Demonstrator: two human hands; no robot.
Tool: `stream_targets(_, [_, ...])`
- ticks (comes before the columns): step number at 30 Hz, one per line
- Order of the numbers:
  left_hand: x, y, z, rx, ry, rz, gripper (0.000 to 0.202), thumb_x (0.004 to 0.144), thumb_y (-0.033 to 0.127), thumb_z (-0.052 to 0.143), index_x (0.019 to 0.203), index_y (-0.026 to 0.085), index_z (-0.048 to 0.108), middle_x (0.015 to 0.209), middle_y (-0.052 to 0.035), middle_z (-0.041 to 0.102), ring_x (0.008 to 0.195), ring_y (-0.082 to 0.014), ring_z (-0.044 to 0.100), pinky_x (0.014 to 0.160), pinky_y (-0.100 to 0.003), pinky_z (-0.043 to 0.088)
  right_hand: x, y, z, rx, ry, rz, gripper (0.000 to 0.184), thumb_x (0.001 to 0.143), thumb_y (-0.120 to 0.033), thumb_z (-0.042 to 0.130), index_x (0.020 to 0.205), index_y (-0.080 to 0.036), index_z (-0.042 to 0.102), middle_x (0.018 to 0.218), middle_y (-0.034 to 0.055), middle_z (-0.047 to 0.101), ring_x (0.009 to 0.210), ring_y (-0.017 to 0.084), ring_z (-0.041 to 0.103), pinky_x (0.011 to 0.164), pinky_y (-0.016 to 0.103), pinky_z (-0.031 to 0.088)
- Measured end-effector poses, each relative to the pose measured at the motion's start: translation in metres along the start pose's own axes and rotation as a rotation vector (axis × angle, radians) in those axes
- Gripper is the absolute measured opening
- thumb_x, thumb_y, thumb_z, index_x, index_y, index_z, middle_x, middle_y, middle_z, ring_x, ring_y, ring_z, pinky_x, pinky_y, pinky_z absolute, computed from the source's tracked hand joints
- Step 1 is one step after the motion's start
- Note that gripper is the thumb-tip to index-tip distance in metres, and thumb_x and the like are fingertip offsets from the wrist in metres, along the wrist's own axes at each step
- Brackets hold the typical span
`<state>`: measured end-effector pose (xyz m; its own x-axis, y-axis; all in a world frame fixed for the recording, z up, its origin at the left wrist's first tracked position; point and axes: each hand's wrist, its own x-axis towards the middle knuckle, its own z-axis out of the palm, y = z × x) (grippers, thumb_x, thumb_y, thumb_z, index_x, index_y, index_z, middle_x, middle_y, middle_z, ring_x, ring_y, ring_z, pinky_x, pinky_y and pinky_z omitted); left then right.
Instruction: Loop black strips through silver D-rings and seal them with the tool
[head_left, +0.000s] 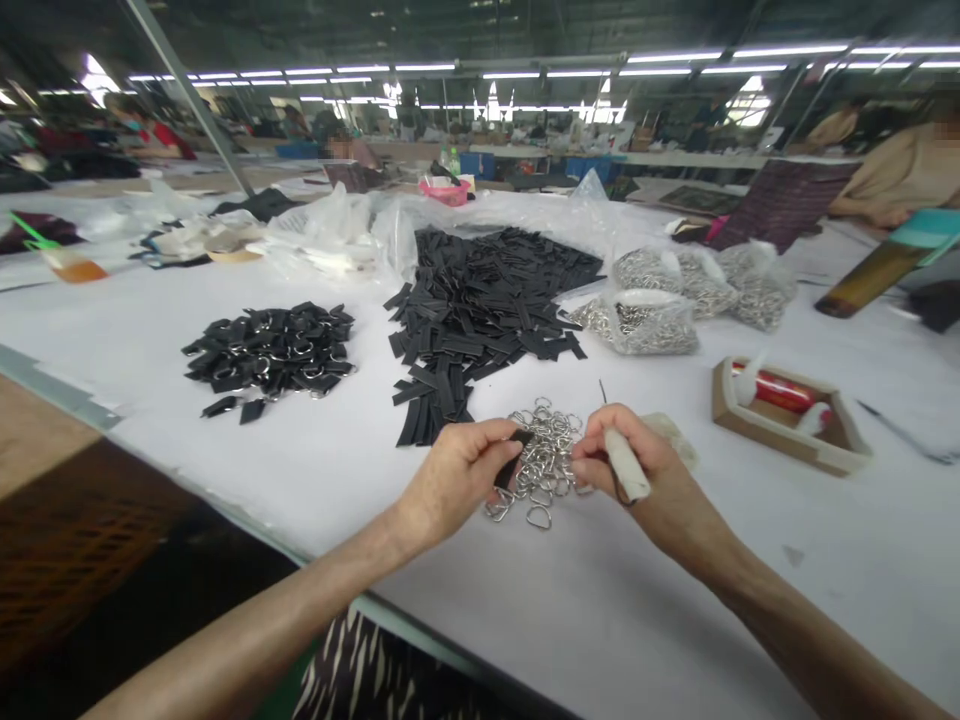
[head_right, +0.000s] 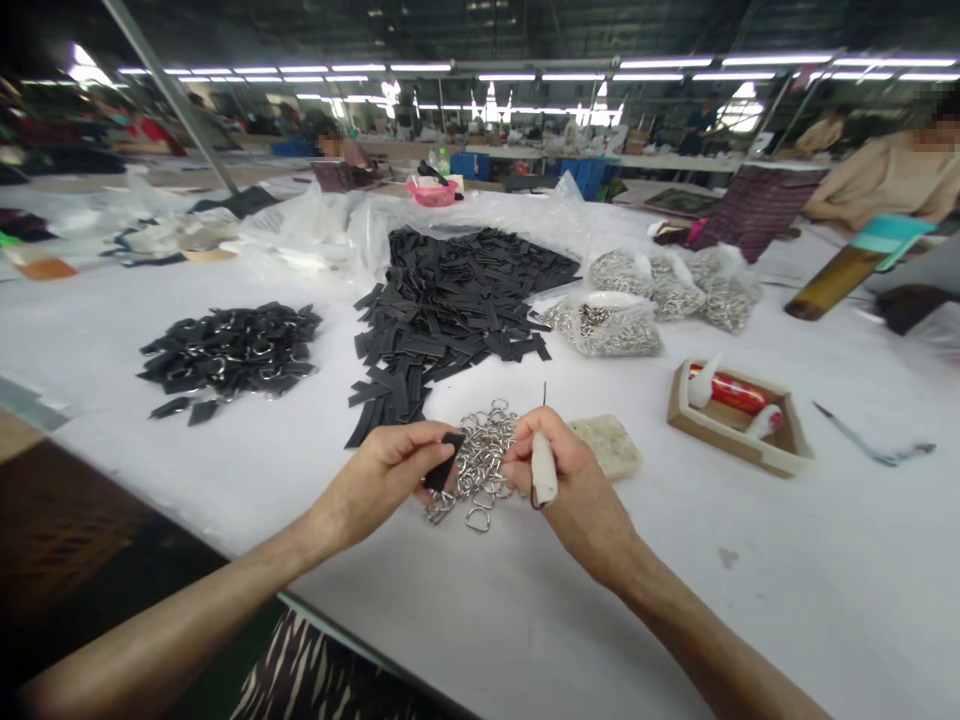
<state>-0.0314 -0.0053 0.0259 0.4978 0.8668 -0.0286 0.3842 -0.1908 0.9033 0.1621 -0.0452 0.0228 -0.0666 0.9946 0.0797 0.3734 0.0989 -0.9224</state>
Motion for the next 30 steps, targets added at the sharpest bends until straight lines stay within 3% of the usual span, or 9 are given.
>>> stream_targets(4, [0.014, 0.011, 0.024, -0.456, -0.122, -0.189, 0.018, 0.081, 0.026, 0.045, 0.075, 0.014, 0.057, 0.065, -0.0017, 0.06, 0.06, -0.0134, 0.059, 0.048, -0.024, 0.051, 0.005, 0.004, -0.009, 0.021, 0.094, -0.009, 0.017, 0.073, -0.022, 0.057, 0.083, -0.022, 0.044, 0.076, -0.0021, 0.058, 0.064, 0.012, 0.052, 0.059, 0.025, 0.041])
stream_targets(8, [0.02, 0.002, 0.036, -0.617, -0.106, -0.232, 0.012, 0.075, 0.018, 0.052, 0.079, 0.011, 0.061, 0.068, -0.0037, 0.063, 0.063, -0.0124, 0.061, 0.06, -0.026, 0.052, 0.008, 0.009, -0.014, 0.032, 0.12, -0.022, 0.019, 0.074, -0.023, 0.057, 0.087, -0.023, 0.042, 0.078, -0.0018, 0.057, 0.066, 0.012, 0.052, 0.059, 0.024, 0.041])
stream_targets(14, [0.018, -0.004, 0.038, -0.6, -0.116, -0.322, 0.011, 0.071, 0.017, 0.055, 0.078, 0.013, 0.062, 0.064, -0.0025, 0.063, 0.055, -0.0124, 0.061, 0.051, -0.024, 0.05, 0.009, 0.0, -0.008, -0.013, 0.148, 0.007, 0.013, 0.077, -0.02, 0.052, 0.085, -0.023, 0.042, 0.078, -0.0026, 0.055, 0.063, 0.01, 0.048, 0.054, 0.021, 0.039])
stream_targets(24, [0.015, -0.004, 0.04, -0.559, -0.141, -0.274, 0.009, 0.072, 0.018, 0.053, 0.075, 0.012, 0.059, 0.063, -0.0022, 0.061, 0.052, -0.0132, 0.06, 0.041, -0.021, 0.047, 0.006, 0.003, -0.002, -0.026, 0.167, -0.037, 0.015, 0.076, -0.017, 0.054, 0.085, -0.022, 0.044, 0.077, -0.0025, 0.056, 0.065, 0.011, 0.051, 0.058, 0.023, 0.04])
stream_targets(30, [0.014, -0.009, 0.04, -0.569, -0.135, -0.269, 0.016, 0.071, 0.018, 0.054, 0.086, 0.013, 0.059, 0.062, -0.0011, 0.061, 0.051, -0.0128, 0.06, 0.042, -0.021, 0.048, 0.003, 0.003, -0.002, -0.295, 0.181, -0.127, 0.01, 0.079, -0.017, 0.052, 0.086, -0.022, 0.046, 0.077, -0.0012, 0.057, 0.067, 0.013, 0.051, 0.06, 0.024, 0.038])
